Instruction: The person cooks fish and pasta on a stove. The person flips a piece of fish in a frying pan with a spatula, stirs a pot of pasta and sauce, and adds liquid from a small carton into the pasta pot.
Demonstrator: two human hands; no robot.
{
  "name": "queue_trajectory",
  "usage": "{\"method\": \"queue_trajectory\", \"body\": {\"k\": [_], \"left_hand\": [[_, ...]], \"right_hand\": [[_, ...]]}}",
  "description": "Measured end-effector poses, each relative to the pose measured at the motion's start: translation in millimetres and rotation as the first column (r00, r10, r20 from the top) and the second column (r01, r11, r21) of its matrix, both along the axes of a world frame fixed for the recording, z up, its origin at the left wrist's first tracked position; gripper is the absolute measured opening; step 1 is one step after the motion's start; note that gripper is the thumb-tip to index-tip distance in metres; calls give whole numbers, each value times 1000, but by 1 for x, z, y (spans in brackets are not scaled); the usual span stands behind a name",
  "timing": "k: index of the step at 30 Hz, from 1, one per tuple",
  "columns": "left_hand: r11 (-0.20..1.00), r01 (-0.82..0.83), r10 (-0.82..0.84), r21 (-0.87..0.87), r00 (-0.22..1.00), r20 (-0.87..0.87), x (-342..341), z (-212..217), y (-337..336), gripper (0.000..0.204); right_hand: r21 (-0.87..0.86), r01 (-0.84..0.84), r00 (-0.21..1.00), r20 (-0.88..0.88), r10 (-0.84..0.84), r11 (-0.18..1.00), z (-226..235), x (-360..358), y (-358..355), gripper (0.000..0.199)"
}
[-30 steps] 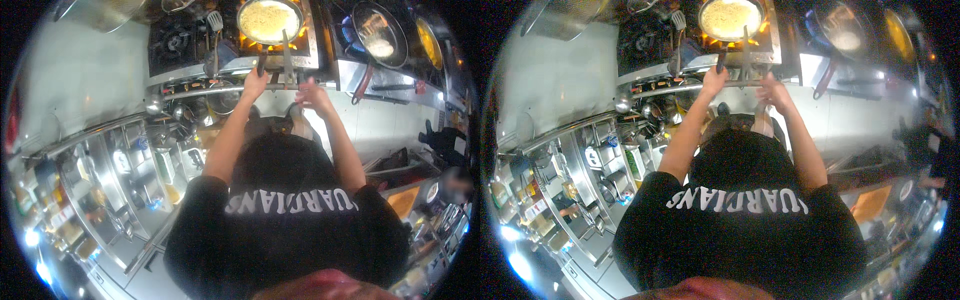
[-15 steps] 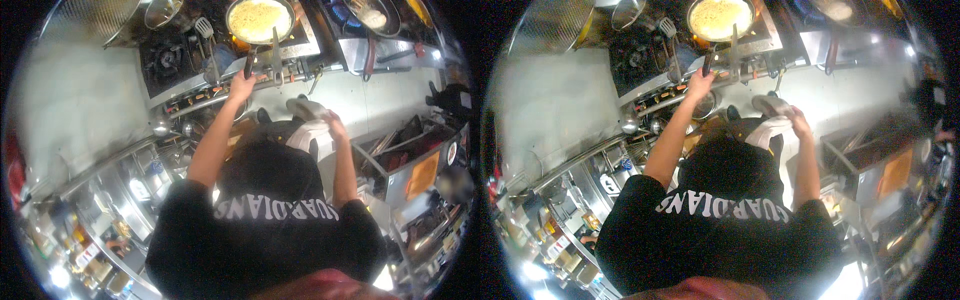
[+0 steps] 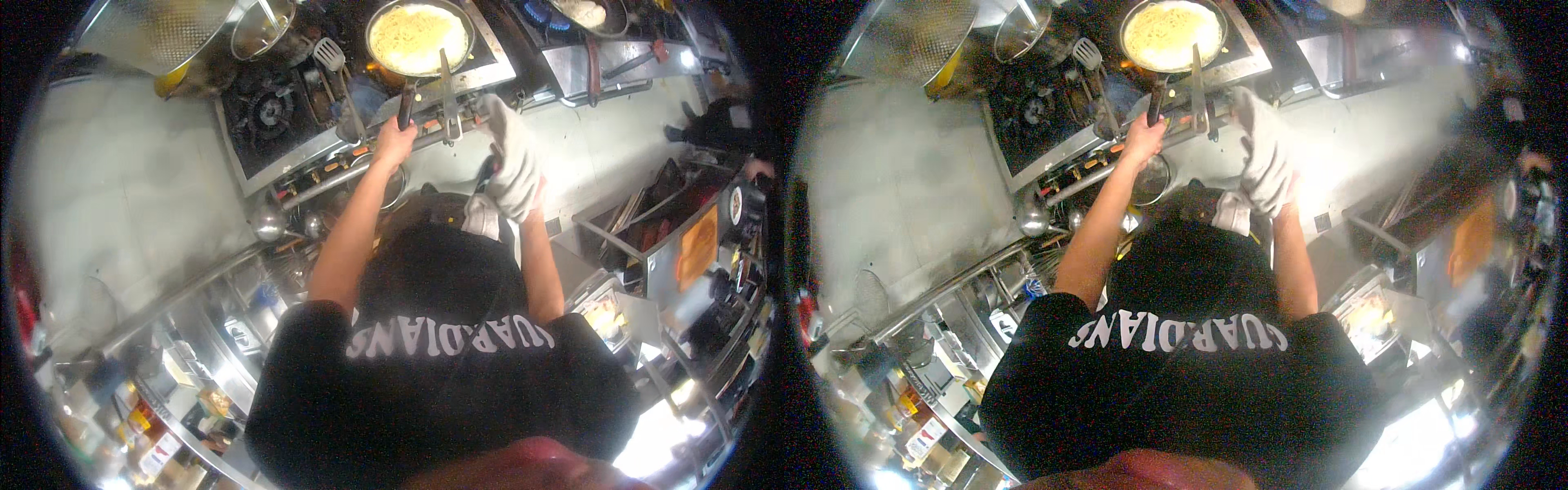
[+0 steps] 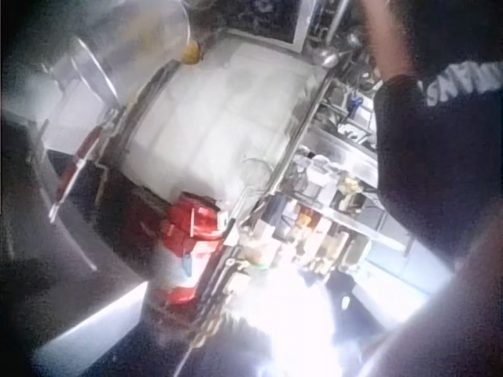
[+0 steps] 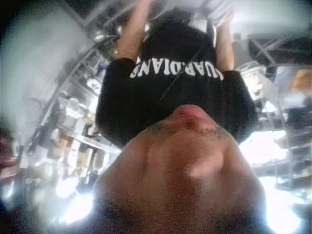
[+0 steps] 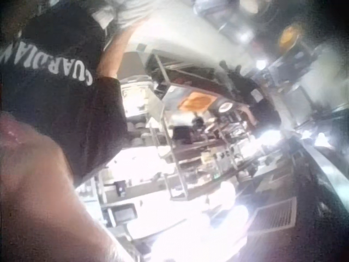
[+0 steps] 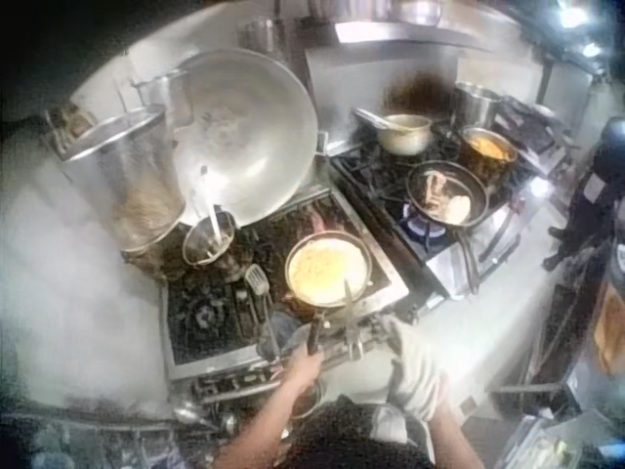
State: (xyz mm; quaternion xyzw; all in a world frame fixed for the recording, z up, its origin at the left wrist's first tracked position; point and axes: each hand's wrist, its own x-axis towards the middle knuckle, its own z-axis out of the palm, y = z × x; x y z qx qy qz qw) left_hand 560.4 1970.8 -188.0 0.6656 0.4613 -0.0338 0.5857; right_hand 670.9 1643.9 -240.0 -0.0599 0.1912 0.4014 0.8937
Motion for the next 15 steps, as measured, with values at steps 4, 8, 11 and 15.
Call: {"method": "queue_trajectory", "body": {"k": [4, 8, 11, 15], "left_hand": [[974, 42, -60, 224, 996, 73, -18, -30, 1, 30], [991, 71, -69, 110, 997, -17, -12, -7, -22, 30], [998, 60, -57, -21, 990, 131, -3, 34, -37, 28], [999, 8, -16, 41, 980, 196, -13, -9, -20, 30]], "right_hand": [[-99, -141, 964, 214, 160, 985, 65, -47, 59, 59], [-171, -275, 936, 180, 304, 946, 87, -41, 116, 54], [-158, -415, 893, 117, 434, 896, 103, -12, 156, 47], [-613, -459, 704, 190, 684, 643, 77, 29, 151, 27]]}}
